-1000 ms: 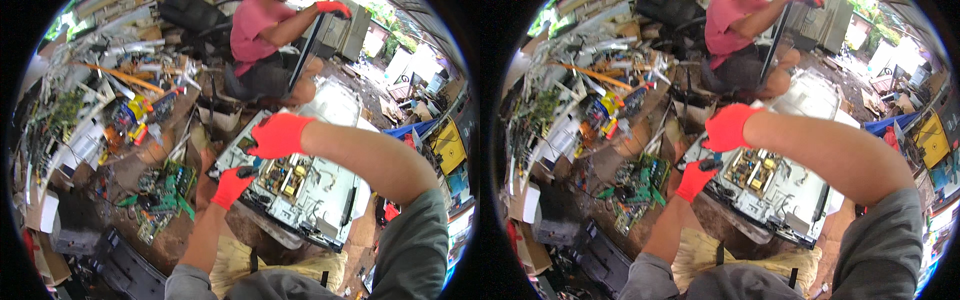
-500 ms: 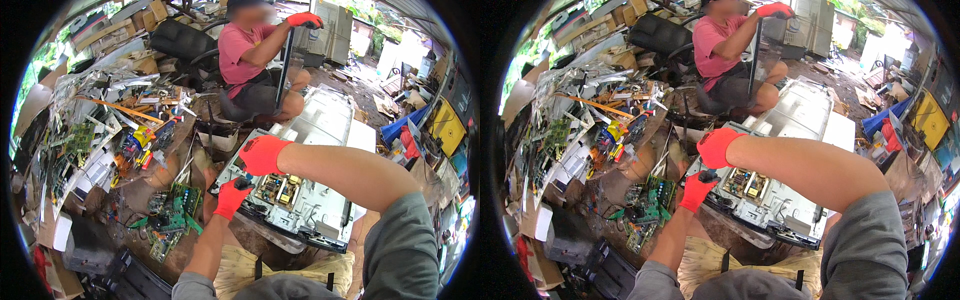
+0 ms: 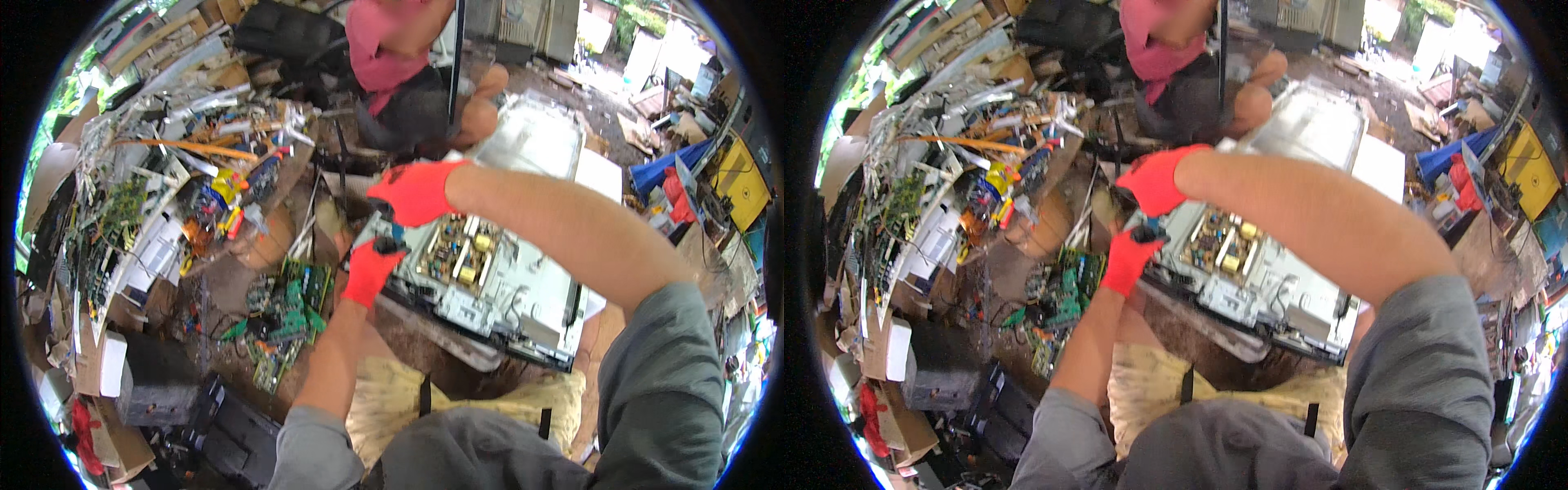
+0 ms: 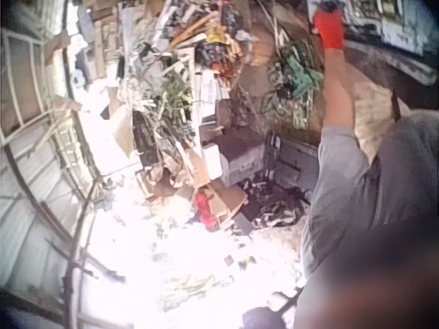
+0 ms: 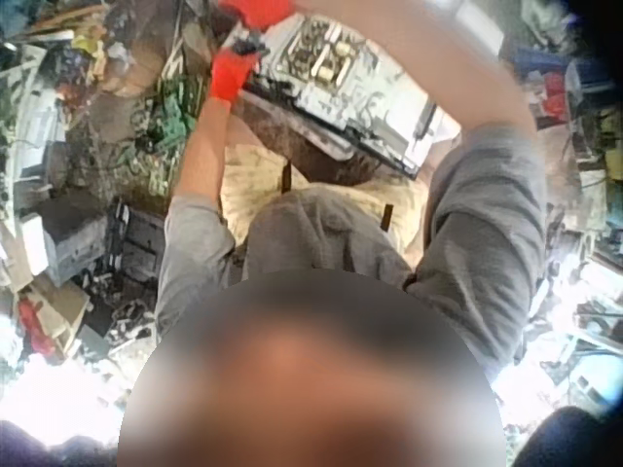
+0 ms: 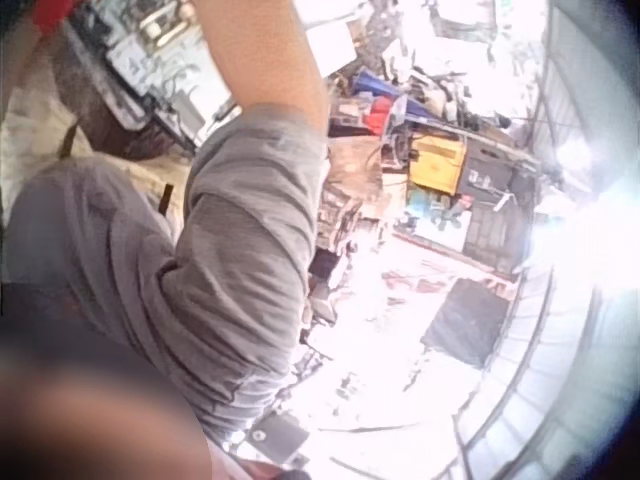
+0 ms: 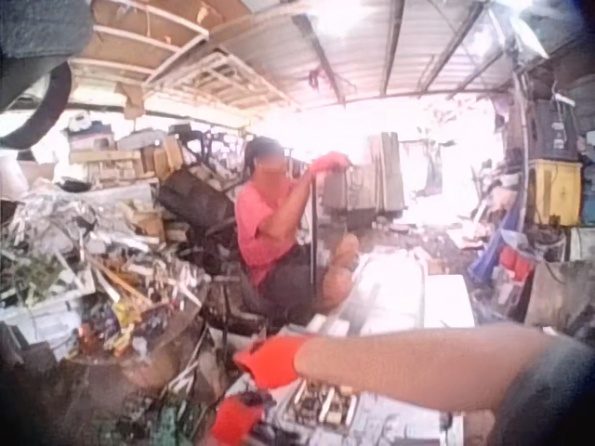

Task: The person disassembles an electronic device, using a screwdriver to remove screws and pry open the casing. They remove a circuit board and other internal components, placing them aside on the cluttered floor.

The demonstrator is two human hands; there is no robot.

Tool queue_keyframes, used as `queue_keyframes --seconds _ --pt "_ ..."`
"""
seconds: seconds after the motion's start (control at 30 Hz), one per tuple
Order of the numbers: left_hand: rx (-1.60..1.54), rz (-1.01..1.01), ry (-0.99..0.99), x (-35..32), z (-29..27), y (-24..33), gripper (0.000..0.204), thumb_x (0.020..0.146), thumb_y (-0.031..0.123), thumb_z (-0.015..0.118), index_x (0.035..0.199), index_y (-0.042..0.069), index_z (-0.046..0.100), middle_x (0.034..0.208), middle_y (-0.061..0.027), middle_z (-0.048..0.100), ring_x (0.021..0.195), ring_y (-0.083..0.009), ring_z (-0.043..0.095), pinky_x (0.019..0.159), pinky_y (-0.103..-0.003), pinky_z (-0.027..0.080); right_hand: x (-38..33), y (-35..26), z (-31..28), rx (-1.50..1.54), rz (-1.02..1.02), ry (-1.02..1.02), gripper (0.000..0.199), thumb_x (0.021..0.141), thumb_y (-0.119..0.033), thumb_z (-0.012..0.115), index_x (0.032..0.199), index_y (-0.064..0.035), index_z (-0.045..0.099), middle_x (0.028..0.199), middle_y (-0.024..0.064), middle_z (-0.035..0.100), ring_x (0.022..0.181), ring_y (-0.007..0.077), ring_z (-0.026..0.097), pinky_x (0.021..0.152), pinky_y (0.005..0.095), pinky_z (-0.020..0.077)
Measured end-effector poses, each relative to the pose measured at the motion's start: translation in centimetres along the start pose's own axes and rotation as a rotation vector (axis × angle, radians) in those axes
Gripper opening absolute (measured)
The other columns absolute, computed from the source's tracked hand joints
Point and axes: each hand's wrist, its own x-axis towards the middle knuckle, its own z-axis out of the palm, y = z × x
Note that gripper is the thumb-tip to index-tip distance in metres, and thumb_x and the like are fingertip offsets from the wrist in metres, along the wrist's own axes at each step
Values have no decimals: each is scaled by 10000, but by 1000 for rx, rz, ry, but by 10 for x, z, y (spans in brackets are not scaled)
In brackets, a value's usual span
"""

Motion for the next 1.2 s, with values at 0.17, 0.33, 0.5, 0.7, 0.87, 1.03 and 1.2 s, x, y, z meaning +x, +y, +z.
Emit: queue_keyframes --seconds 0.17,0.33,0.5,0.7,0.87,1.03,1.2 --pt "-83 87 -117 2 4 0 332 793 243 827 1027 23 746 904 -129 760 802 -215 712 766 -354 534 6 20 8 11 -259 -67 448 806 -158 640 1245 -71 620 1195 221 639 1141 388 610 914 453 508" --pt "15 32 -96 7 -1 3 297 806 190 814 1042 24 747 892 -116 761 766 -160 694 719 -337 528 -8 -28 -37 -28 191 -242 377 894 -308 584 1171 -62 653 1210 223 661 1099 365 645 914 448 511" --pt "-26 6 -120 0 3 24 248 825 145 786 1032 17 738 877 -69 757 742 -146 658 715 -319 524 -7 4 -14 -16 -43 -120 403 898 -316 578 1196 -55 648 1186 218 665 1091 381 648 901 469 517" --pt "-96 100 -122 -3 -3 5 231 853 107 751 1063 12 734 886 -63 746 776 -116 639 741 -301 520 -3 -12 -6 -92 141 -32 417 904 -330 562 1186 -35 647 1184 211 668 1087 391 648 881 491 515" --pt "-147 -47 -99 -2 -4 16 192 861 128 770 1012 15 735 834 -32 724 684 -94 612 624 -282 501 8 -2 -15 -38 28 -173 370 883 -284 571 1143 -29 641 1164 206 667 1064 384 645 864 491 505" --pt "-31 97 -64 -3 -6 28 241 863 137 776 1060 11 718 884 -24 726 776 -85 633 695 -289 526 5 5 -13 63 -153 -145 322 799 -106 609 1114 -39 616 1145 197 637 1022 380 632 833 488 501" --pt "-113 134 -85 6 -14 44 263 855 114 774 1075 3 681 894 -18 714 793 -89 622 706 -293 516 -4 2 -20 122 29 -148 403 812 -131 595 1210 -69 615 1219 202 624 1129 368 612 879 479 501"
